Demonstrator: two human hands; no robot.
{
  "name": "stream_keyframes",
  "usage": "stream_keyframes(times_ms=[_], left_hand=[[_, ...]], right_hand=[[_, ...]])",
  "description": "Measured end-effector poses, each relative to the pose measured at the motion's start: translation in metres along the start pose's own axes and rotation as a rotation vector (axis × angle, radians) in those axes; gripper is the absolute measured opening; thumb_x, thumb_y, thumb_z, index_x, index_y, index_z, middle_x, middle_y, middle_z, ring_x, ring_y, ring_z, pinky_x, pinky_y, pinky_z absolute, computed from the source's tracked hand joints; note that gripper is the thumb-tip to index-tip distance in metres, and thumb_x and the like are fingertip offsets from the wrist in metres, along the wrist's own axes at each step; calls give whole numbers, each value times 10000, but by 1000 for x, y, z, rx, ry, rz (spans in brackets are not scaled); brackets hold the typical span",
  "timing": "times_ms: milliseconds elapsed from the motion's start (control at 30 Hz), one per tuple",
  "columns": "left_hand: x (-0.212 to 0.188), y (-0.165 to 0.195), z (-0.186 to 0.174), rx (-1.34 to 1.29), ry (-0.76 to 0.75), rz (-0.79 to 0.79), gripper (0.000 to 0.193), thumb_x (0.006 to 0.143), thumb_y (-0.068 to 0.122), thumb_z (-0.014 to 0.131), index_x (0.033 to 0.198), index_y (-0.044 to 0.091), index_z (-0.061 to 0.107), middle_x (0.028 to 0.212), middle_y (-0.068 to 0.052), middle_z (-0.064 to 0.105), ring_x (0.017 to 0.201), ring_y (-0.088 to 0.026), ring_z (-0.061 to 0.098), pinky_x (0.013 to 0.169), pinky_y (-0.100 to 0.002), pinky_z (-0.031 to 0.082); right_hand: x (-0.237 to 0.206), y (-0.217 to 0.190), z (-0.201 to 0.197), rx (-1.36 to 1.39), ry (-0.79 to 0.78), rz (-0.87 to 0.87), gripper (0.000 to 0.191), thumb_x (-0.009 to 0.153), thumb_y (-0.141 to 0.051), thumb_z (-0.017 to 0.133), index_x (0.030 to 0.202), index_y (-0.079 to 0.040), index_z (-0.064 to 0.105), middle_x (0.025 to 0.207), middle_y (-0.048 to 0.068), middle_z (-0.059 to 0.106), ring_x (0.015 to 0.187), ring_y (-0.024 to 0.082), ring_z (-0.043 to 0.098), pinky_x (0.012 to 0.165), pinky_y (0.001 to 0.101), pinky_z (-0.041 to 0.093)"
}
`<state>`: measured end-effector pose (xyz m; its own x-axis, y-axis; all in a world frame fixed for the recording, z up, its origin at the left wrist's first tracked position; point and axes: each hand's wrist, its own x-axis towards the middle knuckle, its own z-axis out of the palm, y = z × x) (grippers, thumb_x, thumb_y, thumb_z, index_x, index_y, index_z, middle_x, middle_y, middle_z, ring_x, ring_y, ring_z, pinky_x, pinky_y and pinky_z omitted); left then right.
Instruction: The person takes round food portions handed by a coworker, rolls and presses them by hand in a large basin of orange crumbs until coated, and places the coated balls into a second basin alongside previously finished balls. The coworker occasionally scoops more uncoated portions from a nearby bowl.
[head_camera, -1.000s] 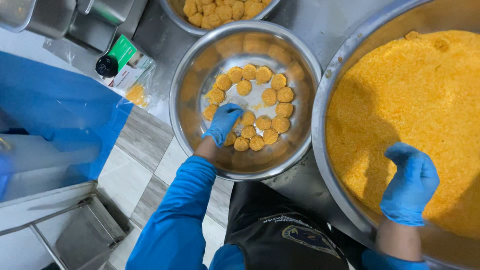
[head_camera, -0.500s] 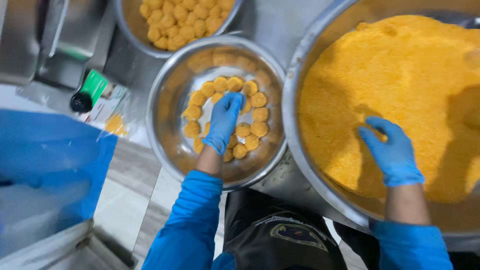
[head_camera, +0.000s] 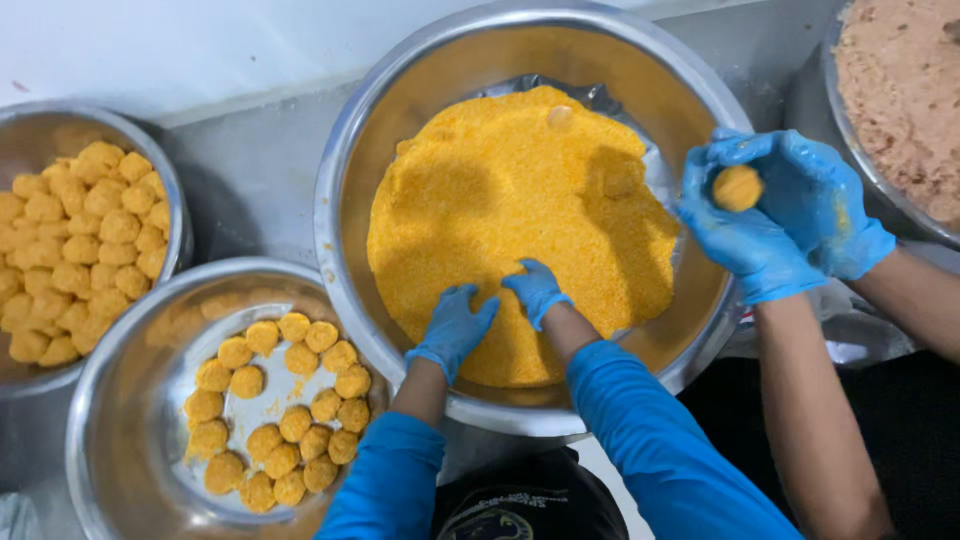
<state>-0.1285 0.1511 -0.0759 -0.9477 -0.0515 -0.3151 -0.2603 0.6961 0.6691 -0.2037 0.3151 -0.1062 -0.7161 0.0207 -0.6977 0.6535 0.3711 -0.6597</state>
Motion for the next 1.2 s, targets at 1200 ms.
stream_keyframes(times_ms=[1200], left_hand=[[-13,-4,46,-1965,-288,-362,638,985,676,516,1300,127,600,1123,-73,583,1017,-242,600,901,-486,559]], right_hand=[[-68,-31,-19,336,-319,-480,334,907,-141,727,1231,-63,696,1153,60,717,1011,197,671,878,350,545]])
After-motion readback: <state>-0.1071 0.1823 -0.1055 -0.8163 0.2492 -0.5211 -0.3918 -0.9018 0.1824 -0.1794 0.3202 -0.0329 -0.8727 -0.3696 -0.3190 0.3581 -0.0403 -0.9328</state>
